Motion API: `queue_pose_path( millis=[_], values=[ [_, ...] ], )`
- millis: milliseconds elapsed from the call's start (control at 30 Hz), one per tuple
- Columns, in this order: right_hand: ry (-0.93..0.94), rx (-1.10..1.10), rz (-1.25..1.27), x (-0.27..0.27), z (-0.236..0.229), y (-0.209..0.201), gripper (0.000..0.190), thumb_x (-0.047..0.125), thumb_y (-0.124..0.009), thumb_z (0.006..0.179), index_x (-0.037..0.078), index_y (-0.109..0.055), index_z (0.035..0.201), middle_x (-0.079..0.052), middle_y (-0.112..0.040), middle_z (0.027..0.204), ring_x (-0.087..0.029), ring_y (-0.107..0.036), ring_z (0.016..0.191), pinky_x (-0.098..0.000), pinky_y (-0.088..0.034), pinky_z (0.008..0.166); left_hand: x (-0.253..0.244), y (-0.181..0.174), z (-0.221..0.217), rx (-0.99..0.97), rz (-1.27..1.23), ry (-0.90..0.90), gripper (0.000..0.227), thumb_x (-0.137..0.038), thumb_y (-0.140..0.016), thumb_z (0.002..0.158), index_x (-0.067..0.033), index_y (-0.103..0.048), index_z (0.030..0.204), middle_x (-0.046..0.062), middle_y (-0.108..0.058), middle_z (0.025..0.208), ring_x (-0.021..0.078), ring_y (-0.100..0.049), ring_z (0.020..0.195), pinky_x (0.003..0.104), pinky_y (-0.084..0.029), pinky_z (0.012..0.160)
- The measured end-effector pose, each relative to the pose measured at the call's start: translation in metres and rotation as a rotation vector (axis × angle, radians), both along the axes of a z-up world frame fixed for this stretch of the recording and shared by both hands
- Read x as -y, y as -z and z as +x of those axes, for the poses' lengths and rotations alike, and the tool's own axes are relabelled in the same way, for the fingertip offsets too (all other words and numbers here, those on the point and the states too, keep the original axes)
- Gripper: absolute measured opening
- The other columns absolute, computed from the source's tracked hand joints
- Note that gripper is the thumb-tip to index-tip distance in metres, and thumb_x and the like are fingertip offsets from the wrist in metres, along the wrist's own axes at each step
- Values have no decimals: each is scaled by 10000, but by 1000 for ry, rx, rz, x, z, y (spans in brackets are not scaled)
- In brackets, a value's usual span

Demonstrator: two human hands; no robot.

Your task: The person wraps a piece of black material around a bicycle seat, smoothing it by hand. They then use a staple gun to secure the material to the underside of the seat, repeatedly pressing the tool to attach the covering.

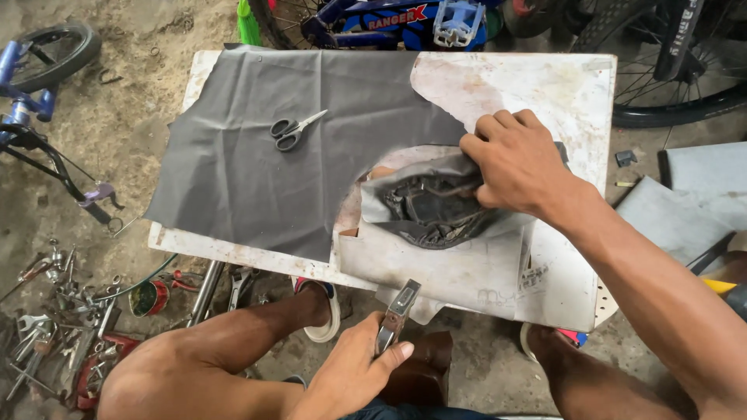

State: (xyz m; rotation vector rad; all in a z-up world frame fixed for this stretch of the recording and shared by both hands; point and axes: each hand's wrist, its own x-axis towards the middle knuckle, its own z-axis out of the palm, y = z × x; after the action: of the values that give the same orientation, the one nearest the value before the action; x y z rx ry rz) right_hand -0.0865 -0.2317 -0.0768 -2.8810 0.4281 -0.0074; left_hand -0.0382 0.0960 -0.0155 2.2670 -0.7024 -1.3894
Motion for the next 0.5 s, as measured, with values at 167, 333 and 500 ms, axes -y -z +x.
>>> queue_pose_path(
  millis=[167,333,500],
  values=[
    [-75,67,-31,-20,-14,-20,581,195,-747,588,95,-583,1136,-112,-693,1065,-330,-681,973,-468,-536,764,11,2,2,77,-13,-28,374,-343,-672,898,-27,-586,1079,199,-666,835,374,-645,818,443,-502,771],
    [-102,-148,19,-33,-29,-14,492,190,-727,715,106,-532,1158,-68,-714,873,-342,-709,785,-472,-529,608,17,10,7,141,3,-18,387,-332,-674,899,7,-577,1058,239,-700,881,421,-673,888,473,-508,799],
    [-180,42,-48,-35,-36,-13,616,155,-711,667,247,-553,1255,-64,-687,772,-312,-708,716,-442,-520,565,21,10,7,183,26,12,387,-316,-665,894,33,-572,1034,279,-700,915,471,-653,945,510,-492,815]
  ],
)
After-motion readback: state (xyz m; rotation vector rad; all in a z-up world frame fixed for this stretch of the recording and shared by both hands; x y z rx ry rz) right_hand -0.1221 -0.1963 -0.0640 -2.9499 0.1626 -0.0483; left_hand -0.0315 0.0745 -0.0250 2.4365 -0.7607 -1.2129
